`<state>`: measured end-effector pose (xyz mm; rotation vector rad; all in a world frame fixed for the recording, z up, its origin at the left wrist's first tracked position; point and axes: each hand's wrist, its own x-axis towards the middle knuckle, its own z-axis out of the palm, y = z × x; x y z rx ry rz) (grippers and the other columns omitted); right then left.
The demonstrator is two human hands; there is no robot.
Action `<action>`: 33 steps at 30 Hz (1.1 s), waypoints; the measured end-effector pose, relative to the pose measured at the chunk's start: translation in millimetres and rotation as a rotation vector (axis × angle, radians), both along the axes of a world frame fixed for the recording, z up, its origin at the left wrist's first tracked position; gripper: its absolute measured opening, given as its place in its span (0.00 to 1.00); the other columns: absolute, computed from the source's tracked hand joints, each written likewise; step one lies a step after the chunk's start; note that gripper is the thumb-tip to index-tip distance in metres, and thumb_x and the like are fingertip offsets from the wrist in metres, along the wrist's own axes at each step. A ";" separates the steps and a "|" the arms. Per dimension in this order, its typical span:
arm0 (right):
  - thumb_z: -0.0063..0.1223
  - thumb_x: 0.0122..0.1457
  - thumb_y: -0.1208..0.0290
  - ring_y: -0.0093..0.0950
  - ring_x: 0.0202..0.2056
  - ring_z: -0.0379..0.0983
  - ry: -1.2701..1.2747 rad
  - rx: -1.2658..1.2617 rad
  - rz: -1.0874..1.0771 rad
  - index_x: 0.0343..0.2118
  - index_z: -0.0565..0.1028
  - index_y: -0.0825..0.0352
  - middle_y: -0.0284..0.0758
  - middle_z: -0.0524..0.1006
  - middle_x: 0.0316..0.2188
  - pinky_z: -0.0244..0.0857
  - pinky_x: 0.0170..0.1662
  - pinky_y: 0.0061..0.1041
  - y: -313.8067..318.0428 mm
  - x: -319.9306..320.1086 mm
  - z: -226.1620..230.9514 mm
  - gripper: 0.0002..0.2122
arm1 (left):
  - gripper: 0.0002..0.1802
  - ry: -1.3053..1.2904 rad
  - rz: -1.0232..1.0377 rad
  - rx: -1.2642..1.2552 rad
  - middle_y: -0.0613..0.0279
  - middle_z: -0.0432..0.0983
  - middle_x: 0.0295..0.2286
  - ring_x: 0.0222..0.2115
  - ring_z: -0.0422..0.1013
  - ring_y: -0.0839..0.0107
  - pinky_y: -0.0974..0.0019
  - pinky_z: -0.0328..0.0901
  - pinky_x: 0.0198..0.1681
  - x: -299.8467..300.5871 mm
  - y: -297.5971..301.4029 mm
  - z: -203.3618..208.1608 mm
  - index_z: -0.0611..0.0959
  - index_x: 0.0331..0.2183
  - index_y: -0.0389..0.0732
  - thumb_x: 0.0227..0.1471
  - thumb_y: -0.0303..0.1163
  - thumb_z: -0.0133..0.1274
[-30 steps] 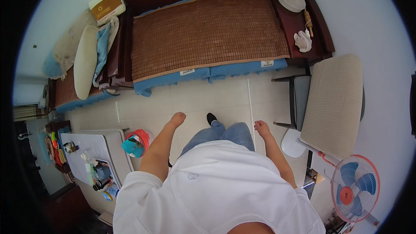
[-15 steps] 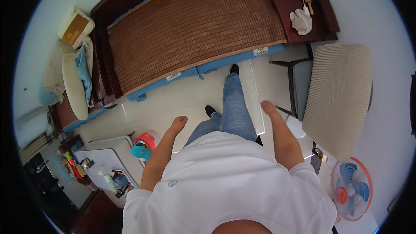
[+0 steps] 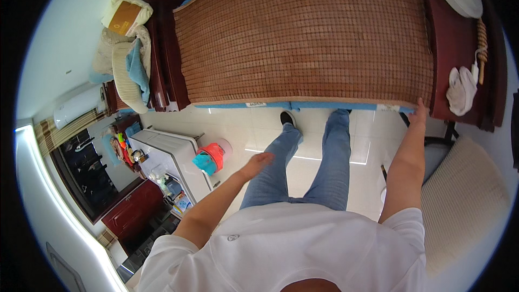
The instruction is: The person arranges bedding on a wooden bed frame. They place a blue mattress pad, wipe the headboard with a cloth, lay a woven mat, and then place pillows and a decorative throw on top.
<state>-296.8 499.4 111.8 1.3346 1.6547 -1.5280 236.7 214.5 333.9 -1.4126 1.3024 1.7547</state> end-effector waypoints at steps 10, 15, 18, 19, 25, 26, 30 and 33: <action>0.62 0.51 0.65 0.29 0.37 0.71 0.468 0.256 0.507 0.40 0.72 0.76 0.41 0.74 0.41 0.65 0.40 0.27 -89.4 22.9 70.3 0.20 | 0.18 0.330 -0.395 -0.197 0.54 0.76 0.34 0.37 0.70 0.70 0.69 0.64 0.39 -68.6 -78.2 -64.1 0.76 0.40 0.35 0.58 0.41 0.44; 0.55 0.55 0.68 0.35 0.48 0.66 0.908 0.293 0.818 0.52 0.63 0.74 0.43 0.70 0.48 0.57 0.53 0.29 -295.1 158.4 165.8 0.24 | 0.24 0.524 -0.183 -0.239 0.52 0.74 0.41 0.43 0.68 0.66 0.65 0.62 0.46 -168.6 -189.0 -43.7 0.75 0.43 0.34 0.56 0.46 0.45; 0.54 0.55 0.68 0.37 0.44 0.68 0.891 0.213 1.065 0.47 0.67 0.69 0.43 0.73 0.41 0.60 0.48 0.32 -416.7 245.8 234.9 0.19 | 0.35 0.562 0.034 -0.131 0.50 0.67 0.48 0.50 0.63 0.63 0.64 0.57 0.54 -205.5 -284.7 21.4 0.70 0.50 0.32 0.51 0.52 0.51; 0.52 0.56 0.69 0.38 0.39 0.70 0.873 0.092 1.085 0.44 0.68 0.69 0.44 0.74 0.37 0.63 0.44 0.33 -442.5 269.8 231.4 0.15 | 0.39 0.547 0.021 -0.176 0.48 0.66 0.49 0.51 0.62 0.61 0.64 0.57 0.54 -214.9 -310.8 46.0 0.68 0.51 0.32 0.48 0.54 0.53; 0.44 0.51 0.74 0.44 0.33 0.73 0.973 -0.423 1.578 0.35 0.69 0.63 0.43 0.75 0.29 0.66 0.34 0.42 -579.6 459.4 251.5 0.08 | 0.19 0.231 -0.134 -0.847 0.57 0.77 0.34 0.34 0.73 0.67 0.65 0.66 0.38 -99.3 -460.9 73.9 0.77 0.40 0.33 0.46 0.31 0.56; 0.42 0.53 0.74 0.43 0.32 0.73 0.946 -0.611 1.453 0.35 0.69 0.63 0.44 0.75 0.28 0.65 0.34 0.42 -597.1 487.0 246.1 0.07 | 0.16 0.342 -0.017 -0.800 0.56 0.77 0.36 0.37 0.72 0.69 0.67 0.65 0.41 -63.4 -478.9 69.3 0.77 0.42 0.32 0.48 0.25 0.52; 0.40 0.57 0.69 0.44 0.44 0.68 0.959 -0.830 1.962 0.50 0.64 0.67 0.46 0.71 0.42 0.65 0.44 0.40 -607.7 511.9 269.0 0.17 | 0.18 0.071 -0.277 -1.227 0.47 0.75 0.40 0.42 0.71 0.61 0.66 0.62 0.46 104.1 -559.2 69.4 0.74 0.44 0.28 0.50 0.23 0.50; 0.37 0.58 0.69 0.44 0.48 0.66 0.833 -0.764 2.049 0.54 0.61 0.66 0.48 0.68 0.47 0.63 0.48 0.41 -573.9 504.0 219.9 0.20 | 0.18 -0.035 -0.332 -1.323 0.44 0.75 0.39 0.41 0.71 0.54 0.63 0.64 0.45 148.2 -591.8 62.3 0.75 0.44 0.29 0.50 0.24 0.47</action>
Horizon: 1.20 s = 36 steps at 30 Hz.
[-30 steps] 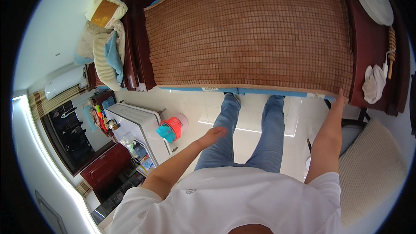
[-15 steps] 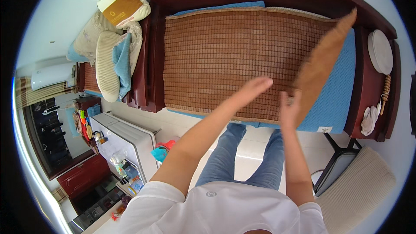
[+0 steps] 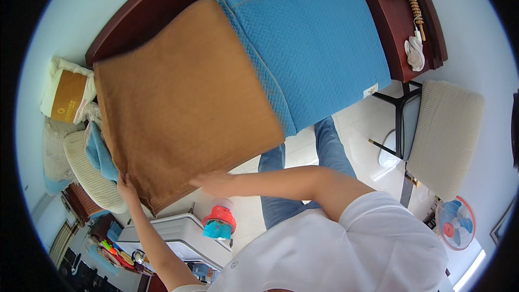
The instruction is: The person arranges bedding on a wooden bed frame. They place a blue mattress pad, wipe the headboard with a cloth, lay a woven mat, and then place pillows and a decorative throw on top.
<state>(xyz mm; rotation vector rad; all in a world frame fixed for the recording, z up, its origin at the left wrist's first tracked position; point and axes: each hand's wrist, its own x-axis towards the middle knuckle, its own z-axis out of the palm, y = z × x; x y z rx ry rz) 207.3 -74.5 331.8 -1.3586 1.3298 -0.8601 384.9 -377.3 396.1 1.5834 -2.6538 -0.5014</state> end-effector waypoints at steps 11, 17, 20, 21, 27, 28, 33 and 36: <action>0.45 0.58 0.62 0.36 0.41 0.73 0.420 0.658 -0.573 0.44 0.72 0.66 0.40 0.75 0.42 0.66 0.44 0.33 236.3 -282.7 -185.8 0.15 | 0.42 -0.440 0.051 -0.238 0.47 0.52 0.57 0.54 0.56 0.51 0.47 0.57 0.50 -136.1 68.2 -149.7 0.59 0.57 0.44 0.41 0.34 0.58; 0.47 0.58 0.67 0.26 0.28 0.70 0.198 0.849 -1.036 0.39 0.73 0.69 0.33 0.75 0.29 0.66 0.33 0.26 310.3 -512.0 -284.7 0.11 | 0.34 -0.028 -0.401 0.040 0.46 0.50 0.58 0.55 0.55 0.52 0.51 0.49 0.57 -378.3 157.6 -215.7 0.62 0.56 0.40 0.47 0.28 0.53; 0.48 0.57 0.67 0.30 0.33 0.73 0.364 0.753 -1.081 0.41 0.72 0.70 0.38 0.76 0.34 0.67 0.38 0.28 296.2 -600.0 -289.8 0.13 | 0.32 0.036 -0.454 0.123 0.46 0.51 0.58 0.54 0.56 0.51 0.52 0.52 0.56 -471.3 165.3 -247.7 0.62 0.55 0.38 0.48 0.27 0.51; 0.49 0.57 0.67 0.34 0.37 0.73 0.542 0.690 -0.997 0.43 0.72 0.69 0.40 0.76 0.36 0.67 0.41 0.30 291.9 -631.2 -288.4 0.14 | 0.32 0.015 -0.483 0.096 0.47 0.51 0.58 0.54 0.56 0.51 0.53 0.53 0.56 -499.3 163.7 -261.1 0.62 0.55 0.37 0.48 0.27 0.51; 0.53 0.53 0.68 0.42 0.46 0.69 0.948 0.509 -0.881 0.50 0.66 0.66 0.43 0.67 0.51 0.64 0.48 0.36 224.1 -766.7 -259.3 0.20 | 0.36 -0.008 -0.557 -0.157 0.47 0.53 0.57 0.54 0.57 0.51 0.53 0.55 0.56 -621.5 132.7 -315.5 0.59 0.56 0.37 0.47 0.32 0.54; 0.53 0.53 0.68 0.42 0.46 0.68 0.970 0.458 -0.893 0.51 0.65 0.66 0.42 0.65 0.52 0.64 0.49 0.36 211.0 -781.8 -259.4 0.21 | 0.37 0.009 -0.557 -0.192 0.47 0.53 0.57 0.54 0.56 0.52 0.53 0.55 0.56 -632.4 127.1 -322.9 0.59 0.57 0.37 0.47 0.33 0.55; 0.62 0.46 0.60 0.40 0.56 0.59 1.007 0.264 -0.820 0.59 0.57 0.57 0.37 0.56 0.60 0.60 0.55 0.36 137.0 -825.4 -278.4 0.36 | 0.45 -0.251 -0.405 -0.052 0.49 0.56 0.56 0.57 0.53 0.55 0.58 0.53 0.58 -656.6 103.3 -343.6 0.59 0.57 0.40 0.41 0.41 0.61; 0.65 0.42 0.57 0.39 0.55 0.61 1.063 0.208 -0.788 0.59 0.55 0.56 0.38 0.56 0.60 0.59 0.56 0.35 120.0 -847.8 -292.1 0.41 | 0.48 -0.293 -0.393 -0.017 0.49 0.58 0.55 0.56 0.55 0.57 0.58 0.55 0.57 -665.4 94.1 -340.5 0.60 0.57 0.40 0.38 0.45 0.63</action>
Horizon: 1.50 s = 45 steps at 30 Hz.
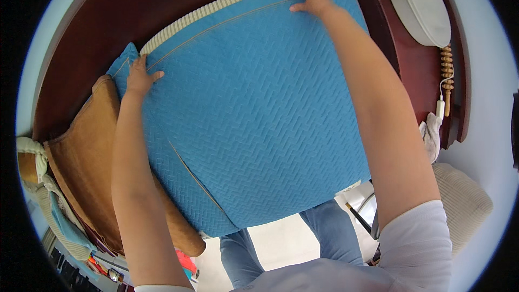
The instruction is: The person arranges bedding on a wooden bed frame. They place a blue mattress pad, wipe the headboard with a cloth, lay a woven mat, and then place pillows and a decorative throw on top.
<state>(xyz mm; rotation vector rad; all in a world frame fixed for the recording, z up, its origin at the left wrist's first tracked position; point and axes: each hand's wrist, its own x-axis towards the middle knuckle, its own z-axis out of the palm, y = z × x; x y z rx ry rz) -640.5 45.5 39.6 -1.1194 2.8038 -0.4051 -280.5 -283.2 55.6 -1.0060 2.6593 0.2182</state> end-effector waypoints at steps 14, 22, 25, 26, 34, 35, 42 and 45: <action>0.63 0.44 0.52 0.36 0.47 0.68 -0.165 -0.141 0.045 0.49 0.68 0.65 0.38 0.69 0.46 0.65 0.49 0.33 -1.0 23.8 -4.0 0.31 | 0.13 0.454 -0.238 -0.124 0.55 0.70 0.40 0.41 0.66 0.55 0.58 0.62 0.47 17.6 27.9 -20.6 0.78 0.35 0.34 0.42 0.26 0.54; 0.54 0.53 0.54 0.38 0.47 0.68 -0.173 -0.207 -0.221 0.43 0.73 0.68 0.41 0.71 0.44 0.63 0.48 0.33 -19.2 64.1 -5.2 0.22 | 0.12 0.480 0.011 -0.179 0.47 0.75 0.31 0.34 0.71 0.51 0.53 0.66 0.38 0.5 31.4 -15.9 0.77 0.35 0.37 0.49 0.34 0.51; 0.52 0.54 0.55 0.40 0.46 0.68 0.027 -0.345 -0.217 0.42 0.74 0.68 0.43 0.72 0.45 0.62 0.48 0.34 -30.3 35.2 -8.7 0.21 | 0.14 0.567 0.020 -0.216 0.47 0.75 0.27 0.28 0.72 0.50 0.53 0.67 0.33 -9.0 25.6 0.3 0.78 0.34 0.38 0.51 0.39 0.51; 0.51 0.54 0.55 0.41 0.46 0.68 0.101 -0.382 -0.194 0.42 0.74 0.68 0.44 0.72 0.45 0.62 0.48 0.35 -32.1 21.6 -14.5 0.20 | 0.17 0.513 0.007 -0.197 0.45 0.75 0.27 0.29 0.72 0.49 0.53 0.66 0.34 -17.6 24.9 9.4 0.78 0.32 0.36 0.52 0.42 0.50; 0.46 0.55 0.60 0.46 0.51 0.63 0.125 -0.312 -0.204 0.48 0.69 0.68 0.50 0.65 0.51 0.57 0.54 0.36 -45.3 7.1 -68.2 0.21 | 0.19 0.786 -0.326 -0.398 0.49 0.70 0.44 0.46 0.64 0.52 0.55 0.57 0.53 -23.1 -9.2 -74.4 0.78 0.41 0.37 0.52 0.41 0.50; 0.46 0.56 0.60 0.46 0.50 0.63 0.096 -0.297 -0.170 0.49 0.69 0.67 0.50 0.65 0.51 0.57 0.54 0.37 -46.1 5.6 -62.3 0.21 | 0.19 0.816 -0.289 -0.263 0.50 0.69 0.46 0.47 0.63 0.51 0.55 0.55 0.54 -24.2 -9.4 -74.2 0.76 0.43 0.36 0.53 0.38 0.49; 0.42 0.57 0.71 0.44 0.46 0.67 0.225 0.194 -0.167 0.46 0.68 0.61 0.45 0.66 0.47 0.65 0.45 0.39 -63.4 14.8 -19.0 0.13 | 0.32 0.512 0.007 0.133 0.46 0.65 0.50 0.52 0.61 0.54 0.61 0.54 0.57 -44.2 -19.7 -59.6 0.71 0.50 0.34 0.51 0.49 0.49; 0.42 0.51 0.77 0.37 0.39 0.70 0.601 -0.164 0.290 0.41 0.74 0.62 0.36 0.71 0.44 0.67 0.39 0.36 -114.9 100.3 18.4 0.14 | 0.30 0.565 -0.026 -0.071 0.43 0.68 0.47 0.50 0.62 0.50 0.58 0.55 0.56 -19.7 -27.8 -57.4 0.71 0.48 0.32 0.49 0.43 0.52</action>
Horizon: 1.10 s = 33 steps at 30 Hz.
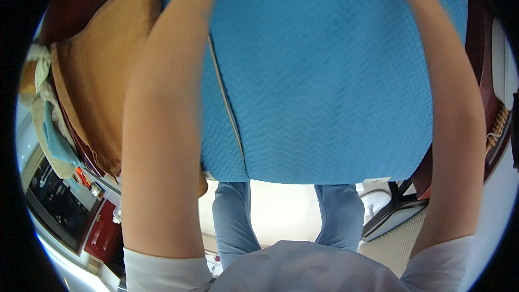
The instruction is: The person arranges bedding on a wooden bed frame. They place a blue mattress pad, wipe the headboard with a cloth, lay a woven mat, and then place pillows and a decorative throw on top.
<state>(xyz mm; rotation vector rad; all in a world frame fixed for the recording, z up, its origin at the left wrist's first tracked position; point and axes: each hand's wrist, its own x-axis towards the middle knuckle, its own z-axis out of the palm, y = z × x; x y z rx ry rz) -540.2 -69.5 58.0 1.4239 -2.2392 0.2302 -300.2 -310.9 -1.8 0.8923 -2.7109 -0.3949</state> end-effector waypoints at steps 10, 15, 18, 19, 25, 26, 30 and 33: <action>0.33 0.60 0.51 0.37 0.48 0.67 -0.562 0.161 0.257 0.41 0.74 0.68 0.42 0.73 0.44 0.57 0.53 0.35 -156.9 151.7 -27.3 0.24 | 0.26 -0.109 0.038 -0.071 0.53 0.64 0.51 0.56 0.55 0.53 0.49 0.44 0.60 175.5 144.7 33.9 0.66 0.53 0.39 0.52 0.33 0.43; 0.30 0.59 0.50 0.36 0.51 0.66 -0.548 0.491 0.123 0.42 0.74 0.68 0.42 0.72 0.47 0.55 0.56 0.35 -212.4 171.6 -36.4 0.26 | 0.29 -0.038 0.045 0.056 0.53 0.59 0.54 0.57 0.52 0.54 0.50 0.41 0.61 199.4 143.0 13.8 0.63 0.56 0.42 0.51 0.33 0.41; 0.29 0.59 0.51 0.37 0.52 0.65 -0.588 0.409 0.164 0.44 0.74 0.67 0.42 0.71 0.48 0.55 0.56 0.35 -213.9 190.2 -34.2 0.26 | 0.26 0.137 0.098 0.137 0.55 0.62 0.54 0.57 0.54 0.56 0.52 0.43 0.61 209.4 139.9 3.0 0.66 0.54 0.41 0.52 0.29 0.40; 0.28 0.59 0.51 0.37 0.52 0.65 -0.557 0.457 0.156 0.44 0.74 0.67 0.42 0.72 0.48 0.55 0.56 0.35 -222.5 186.5 -39.4 0.26 | 0.25 0.159 0.102 0.153 0.56 0.63 0.53 0.56 0.55 0.56 0.52 0.43 0.60 211.6 136.5 -1.8 0.67 0.54 0.41 0.52 0.28 0.40; 0.32 0.60 0.53 0.38 0.46 0.69 -0.494 0.529 0.226 0.40 0.76 0.69 0.43 0.75 0.43 0.60 0.52 0.34 -213.4 161.8 -25.3 0.24 | 0.23 0.286 0.133 0.192 0.62 0.63 0.54 0.56 0.56 0.61 0.55 0.46 0.60 208.3 134.1 -13.3 0.70 0.52 0.43 0.52 0.25 0.40; 0.34 0.60 0.51 0.40 0.46 0.69 -0.458 0.557 0.306 0.42 0.75 0.67 0.45 0.74 0.44 0.59 0.51 0.35 -208.3 163.9 -14.7 0.24 | 0.23 0.286 0.145 0.200 0.63 0.63 0.54 0.57 0.55 0.61 0.55 0.46 0.60 212.6 133.6 -13.1 0.70 0.52 0.43 0.52 0.25 0.40; 0.28 0.59 0.47 0.43 0.44 0.69 -0.557 0.359 0.276 0.38 0.76 0.64 0.47 0.74 0.40 0.59 0.49 0.37 -170.0 158.8 34.4 0.27 | 0.24 0.325 0.133 0.226 0.64 0.61 0.55 0.57 0.54 0.62 0.55 0.46 0.60 206.6 136.9 -8.2 0.69 0.53 0.44 0.52 0.25 0.42; 0.28 0.59 0.47 0.45 0.40 0.71 -0.621 0.402 0.249 0.32 0.77 0.66 0.48 0.76 0.35 0.60 0.44 0.38 -154.6 163.3 76.3 0.27 | 0.24 0.345 0.129 0.244 0.65 0.60 0.55 0.58 0.53 0.63 0.55 0.45 0.61 209.1 137.0 -10.7 0.68 0.53 0.45 0.53 0.26 0.43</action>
